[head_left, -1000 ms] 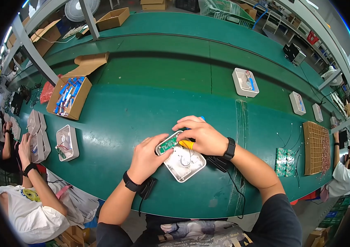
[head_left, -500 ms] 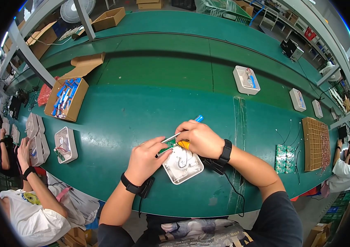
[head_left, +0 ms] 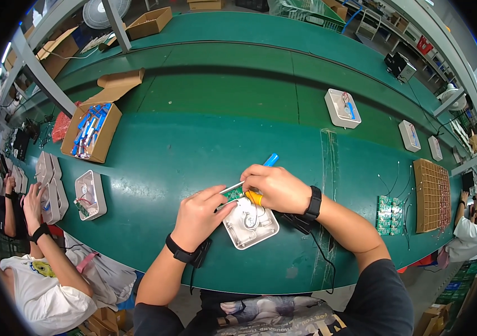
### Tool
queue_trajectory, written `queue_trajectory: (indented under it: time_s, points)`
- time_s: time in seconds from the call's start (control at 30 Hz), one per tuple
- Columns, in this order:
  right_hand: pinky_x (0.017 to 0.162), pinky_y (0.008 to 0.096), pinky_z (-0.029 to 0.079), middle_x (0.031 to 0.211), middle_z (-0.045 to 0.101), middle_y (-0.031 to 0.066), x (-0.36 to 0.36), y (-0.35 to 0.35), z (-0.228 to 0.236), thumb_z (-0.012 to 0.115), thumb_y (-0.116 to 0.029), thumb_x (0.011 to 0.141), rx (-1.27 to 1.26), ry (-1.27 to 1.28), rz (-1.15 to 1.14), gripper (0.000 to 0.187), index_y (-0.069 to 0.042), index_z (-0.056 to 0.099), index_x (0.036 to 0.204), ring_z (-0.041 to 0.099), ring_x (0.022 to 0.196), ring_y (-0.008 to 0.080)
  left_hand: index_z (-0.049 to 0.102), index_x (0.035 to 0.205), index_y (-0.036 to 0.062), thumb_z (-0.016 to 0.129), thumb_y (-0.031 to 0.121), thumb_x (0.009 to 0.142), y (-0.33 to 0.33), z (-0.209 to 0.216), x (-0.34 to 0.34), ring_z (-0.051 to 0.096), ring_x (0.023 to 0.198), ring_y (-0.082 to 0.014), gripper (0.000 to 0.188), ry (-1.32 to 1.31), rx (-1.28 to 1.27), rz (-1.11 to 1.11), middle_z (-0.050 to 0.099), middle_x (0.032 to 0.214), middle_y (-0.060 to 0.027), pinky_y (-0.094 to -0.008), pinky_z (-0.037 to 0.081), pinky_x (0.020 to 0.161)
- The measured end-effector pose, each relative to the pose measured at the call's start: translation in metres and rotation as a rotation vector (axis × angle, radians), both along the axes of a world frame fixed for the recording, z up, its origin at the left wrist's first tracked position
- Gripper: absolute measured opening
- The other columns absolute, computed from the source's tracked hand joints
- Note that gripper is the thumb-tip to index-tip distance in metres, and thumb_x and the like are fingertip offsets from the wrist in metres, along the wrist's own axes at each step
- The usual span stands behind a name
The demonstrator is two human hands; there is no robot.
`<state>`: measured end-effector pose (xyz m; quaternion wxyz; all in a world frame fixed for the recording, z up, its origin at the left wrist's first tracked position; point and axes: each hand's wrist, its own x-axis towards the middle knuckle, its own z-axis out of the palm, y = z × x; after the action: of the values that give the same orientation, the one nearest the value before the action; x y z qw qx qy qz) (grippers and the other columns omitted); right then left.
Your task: The person assembles electronic devices by placing a circuit board and a battery into a plastic housing, pressing them into position, and setting the completed unit aside.
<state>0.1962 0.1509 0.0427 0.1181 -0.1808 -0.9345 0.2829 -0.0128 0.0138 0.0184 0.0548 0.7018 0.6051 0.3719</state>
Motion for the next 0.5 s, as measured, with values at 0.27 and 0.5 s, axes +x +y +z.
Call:
queue_trajectory:
  time_s: [0.27,0.5]
  points:
    - [0.089,0.0422,0.061,0.124,0.072,0.0093,0.0001,0.0035,-0.0075,0.077,-0.011,0.091,-0.017,0.021,-0.01,0.012,-0.005,0.079,0.101,0.073,0.102,0.0326,0.078,0.084,0.0055,0.091,0.018,0.082,0.0014,-0.0033,0.0003,0.077,0.078,-0.0256,0.018,0.035,0.016,-0.016,0.08,0.105,-0.0086,-0.0361,0.064,0.068]
    - [0.091,0.0414,0.06,0.122,0.074,0.0101,-0.0008,-0.001,-0.0064,0.077,-0.011,0.091,-0.002,0.08,-0.068,0.013,-0.005,0.079,0.102,0.073,0.104,0.0309,0.078,0.085,0.0045,0.089,0.016,0.083,0.0031,-0.0015,-0.0003,0.076,0.08,-0.0272,0.016,0.012,0.025,-0.019,0.079,0.101,-0.0087,-0.0372,0.063,0.069]
